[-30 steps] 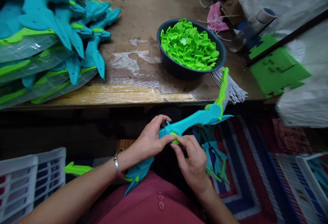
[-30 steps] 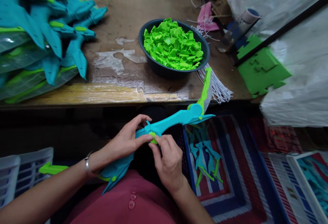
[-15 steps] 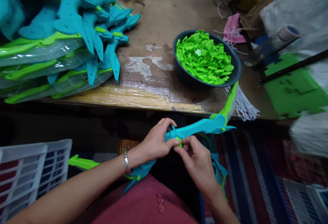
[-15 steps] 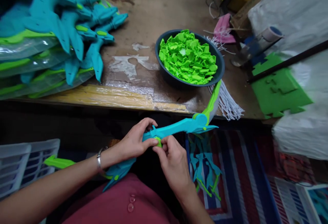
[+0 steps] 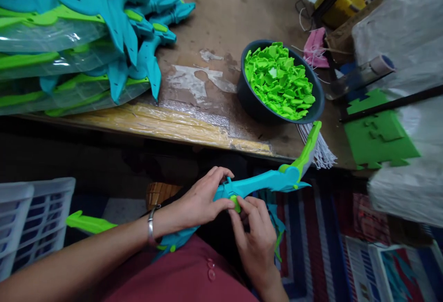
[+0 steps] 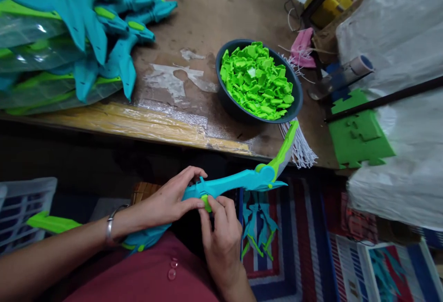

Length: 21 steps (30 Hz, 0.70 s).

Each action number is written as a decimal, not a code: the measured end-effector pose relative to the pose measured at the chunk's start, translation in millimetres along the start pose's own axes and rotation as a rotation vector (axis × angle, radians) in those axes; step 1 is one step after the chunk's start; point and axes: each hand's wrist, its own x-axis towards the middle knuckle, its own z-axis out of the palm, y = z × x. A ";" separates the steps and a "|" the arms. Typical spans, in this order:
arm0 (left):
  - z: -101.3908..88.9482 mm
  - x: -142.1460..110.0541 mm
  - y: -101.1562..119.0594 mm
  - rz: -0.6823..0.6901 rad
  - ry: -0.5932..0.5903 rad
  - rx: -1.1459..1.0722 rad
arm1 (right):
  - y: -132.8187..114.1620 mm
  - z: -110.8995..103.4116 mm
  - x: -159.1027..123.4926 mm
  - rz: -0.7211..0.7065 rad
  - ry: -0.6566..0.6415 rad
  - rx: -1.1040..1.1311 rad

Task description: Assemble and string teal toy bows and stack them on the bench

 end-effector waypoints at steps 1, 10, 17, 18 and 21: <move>-1.1 -0.8 0.7 0.001 -0.013 0.001 | -0.5 -0.2 1.0 -0.005 0.002 -0.004; -7.0 -2.8 4.0 -0.025 -0.100 -0.011 | 3.5 1.6 0.3 0.001 0.038 0.032; -9.3 -0.1 4.5 -0.016 -0.086 -0.035 | 1.6 2.3 7.5 0.047 -0.006 0.087; -9.0 0.5 4.0 -0.023 -0.078 -0.039 | 0.4 2.6 9.5 0.062 -0.023 0.105; -5.6 2.3 0.1 -0.067 -0.019 -0.026 | -4.3 2.6 14.2 0.102 -0.070 0.118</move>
